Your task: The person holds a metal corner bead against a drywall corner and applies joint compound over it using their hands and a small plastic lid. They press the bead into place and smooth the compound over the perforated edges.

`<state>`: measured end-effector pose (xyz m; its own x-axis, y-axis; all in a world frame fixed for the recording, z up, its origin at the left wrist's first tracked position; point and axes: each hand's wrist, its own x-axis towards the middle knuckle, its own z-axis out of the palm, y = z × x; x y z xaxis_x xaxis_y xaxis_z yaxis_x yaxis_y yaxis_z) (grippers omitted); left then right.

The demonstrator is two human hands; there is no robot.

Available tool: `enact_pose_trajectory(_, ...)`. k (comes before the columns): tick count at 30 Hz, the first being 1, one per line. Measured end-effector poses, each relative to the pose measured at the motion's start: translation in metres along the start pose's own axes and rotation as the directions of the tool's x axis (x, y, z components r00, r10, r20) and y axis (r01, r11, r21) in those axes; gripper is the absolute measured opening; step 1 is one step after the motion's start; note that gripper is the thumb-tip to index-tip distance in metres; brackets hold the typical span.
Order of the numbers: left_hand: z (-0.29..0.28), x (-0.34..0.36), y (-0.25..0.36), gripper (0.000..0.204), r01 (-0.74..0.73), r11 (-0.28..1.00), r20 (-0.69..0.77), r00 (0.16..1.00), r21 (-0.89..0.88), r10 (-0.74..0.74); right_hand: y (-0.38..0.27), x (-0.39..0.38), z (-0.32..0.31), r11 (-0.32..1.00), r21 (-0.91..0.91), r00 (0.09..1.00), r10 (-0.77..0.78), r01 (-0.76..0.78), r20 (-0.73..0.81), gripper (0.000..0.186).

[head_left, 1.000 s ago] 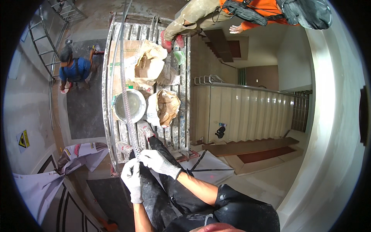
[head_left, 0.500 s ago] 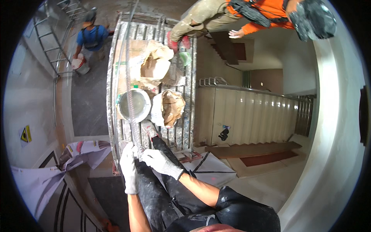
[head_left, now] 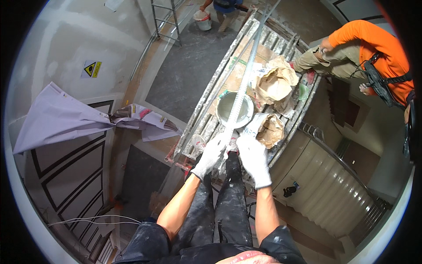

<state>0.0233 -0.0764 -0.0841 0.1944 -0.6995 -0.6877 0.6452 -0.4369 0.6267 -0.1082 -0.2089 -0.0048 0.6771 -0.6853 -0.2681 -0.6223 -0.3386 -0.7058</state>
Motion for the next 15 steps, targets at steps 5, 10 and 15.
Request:
enact_pose_trajectory(5, 0.001, -0.008, 0.007, 0.038, -0.003, 0.995, 0.003, 1.0, 0.103, 0.003, 0.003, 0.119, -0.002, 0.965, 0.263, 1.0, -0.015, 0.01, 0.016, 0.035)
enact_pose_trajectory(10, -0.011, -0.006, -0.025, 0.038, -0.11, 0.968, -0.009, 0.993, 0.226, 0.115, -0.023, 0.254, 0.024, 0.983, 0.166, 0.995, -0.085, 0.077, 0.045, 0.06)
enact_pose_trajectory(15, -0.008, -0.014, -0.013, 0.038, -0.008, 0.996, -0.02, 1.0, 0.088, 0.01, -0.068, 0.336, 0.032, 0.959, 0.28, 0.98, -0.007, -0.05, 0.201, 0.063)
